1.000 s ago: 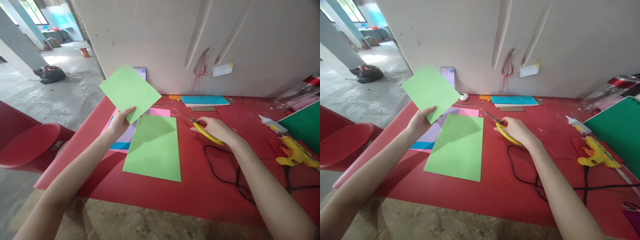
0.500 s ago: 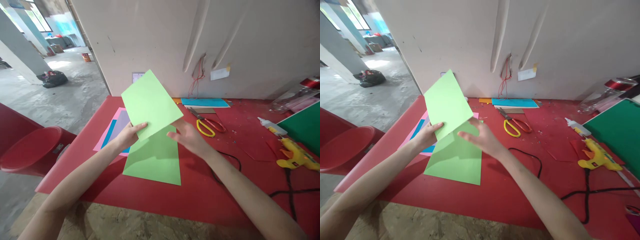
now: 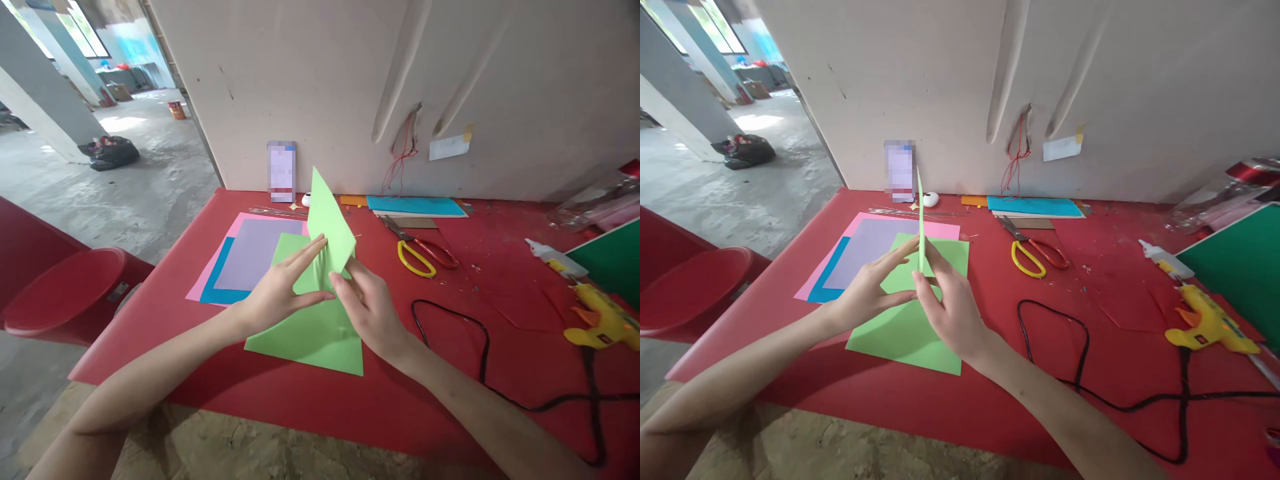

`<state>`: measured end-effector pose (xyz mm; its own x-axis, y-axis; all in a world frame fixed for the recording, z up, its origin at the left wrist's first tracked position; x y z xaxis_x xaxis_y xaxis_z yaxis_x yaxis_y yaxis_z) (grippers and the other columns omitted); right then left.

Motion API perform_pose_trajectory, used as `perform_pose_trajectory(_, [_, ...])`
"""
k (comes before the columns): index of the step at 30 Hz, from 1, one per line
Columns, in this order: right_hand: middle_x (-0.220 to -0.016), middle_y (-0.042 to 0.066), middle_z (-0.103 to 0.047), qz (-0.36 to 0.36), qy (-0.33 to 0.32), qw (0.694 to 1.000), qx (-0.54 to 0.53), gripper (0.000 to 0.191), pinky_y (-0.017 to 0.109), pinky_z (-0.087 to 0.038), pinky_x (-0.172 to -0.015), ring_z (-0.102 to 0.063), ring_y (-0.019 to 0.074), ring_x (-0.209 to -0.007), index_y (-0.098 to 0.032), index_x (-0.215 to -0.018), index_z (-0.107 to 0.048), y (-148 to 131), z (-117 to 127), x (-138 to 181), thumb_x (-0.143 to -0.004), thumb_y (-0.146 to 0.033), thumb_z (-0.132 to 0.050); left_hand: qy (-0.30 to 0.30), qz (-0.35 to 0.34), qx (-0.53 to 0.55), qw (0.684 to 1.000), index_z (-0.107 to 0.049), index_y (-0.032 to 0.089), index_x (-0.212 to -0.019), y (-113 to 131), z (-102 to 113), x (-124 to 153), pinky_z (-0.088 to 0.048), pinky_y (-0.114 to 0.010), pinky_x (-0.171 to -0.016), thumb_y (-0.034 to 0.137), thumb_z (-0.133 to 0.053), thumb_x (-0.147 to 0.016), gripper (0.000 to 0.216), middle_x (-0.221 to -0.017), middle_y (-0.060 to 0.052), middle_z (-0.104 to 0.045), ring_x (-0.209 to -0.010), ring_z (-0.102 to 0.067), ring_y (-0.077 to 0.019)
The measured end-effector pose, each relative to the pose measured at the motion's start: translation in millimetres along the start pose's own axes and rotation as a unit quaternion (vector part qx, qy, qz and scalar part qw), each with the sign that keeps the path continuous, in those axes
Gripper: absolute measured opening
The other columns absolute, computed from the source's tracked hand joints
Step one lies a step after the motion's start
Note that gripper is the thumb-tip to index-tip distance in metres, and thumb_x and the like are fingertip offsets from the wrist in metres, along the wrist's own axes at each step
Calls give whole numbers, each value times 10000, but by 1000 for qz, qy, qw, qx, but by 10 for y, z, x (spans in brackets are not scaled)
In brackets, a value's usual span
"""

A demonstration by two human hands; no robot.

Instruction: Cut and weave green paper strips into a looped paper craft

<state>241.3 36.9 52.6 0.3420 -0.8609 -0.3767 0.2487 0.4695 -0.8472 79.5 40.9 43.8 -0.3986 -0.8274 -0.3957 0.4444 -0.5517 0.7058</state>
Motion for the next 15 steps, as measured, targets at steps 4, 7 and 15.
perform_pose_trajectory(4, [-1336, 86, -473, 49, -7, 998, -33, 448, 416, -473, -944, -423, 226, -1247, -241, -1309, -420, -31, -24, 22, -868, -296, -474, 3, -17, 27, 999, -359, 313, -1372, 50, 12, -1, -423, -391, -1009, 310, -615, -809, 618, -1377, -67, -466, -1237, -476, -247])
perform_pose_trajectory(7, [-1387, 65, -433, 57, 8, 997, -43, 510, 423, -487, -951, -428, 229, -1254, -268, -1334, -399, -35, 12, 20, -841, -277, -530, -14, -46, 34, 998, -361, 338, -1369, 30, 78, -26, -425, -405, -1010, 290, -635, -793, 639, -1418, -44, -410, -1229, -482, -265])
perform_pose_trajectory(15, [-1351, 59, -478, 116, -5, 993, -30, 447, 403, -510, -914, -499, 224, -1185, -252, -1323, -409, -52, 137, 40, -878, -210, -430, -45, -119, 17, 992, -409, 336, -1346, -3, 218, -17, -415, -389, -1024, 118, -572, -803, 607, -1387, -19, -455, -1265, -439, -280])
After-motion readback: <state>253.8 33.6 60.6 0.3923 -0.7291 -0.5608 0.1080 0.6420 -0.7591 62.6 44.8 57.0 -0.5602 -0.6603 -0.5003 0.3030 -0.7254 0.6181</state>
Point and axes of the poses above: each hand's wrist, its own x-axis away from the middle knuckle, its own z-axis out of the back of the hand, y = z × x, the point moved 1 cm from there along -x, towards the middle knuckle
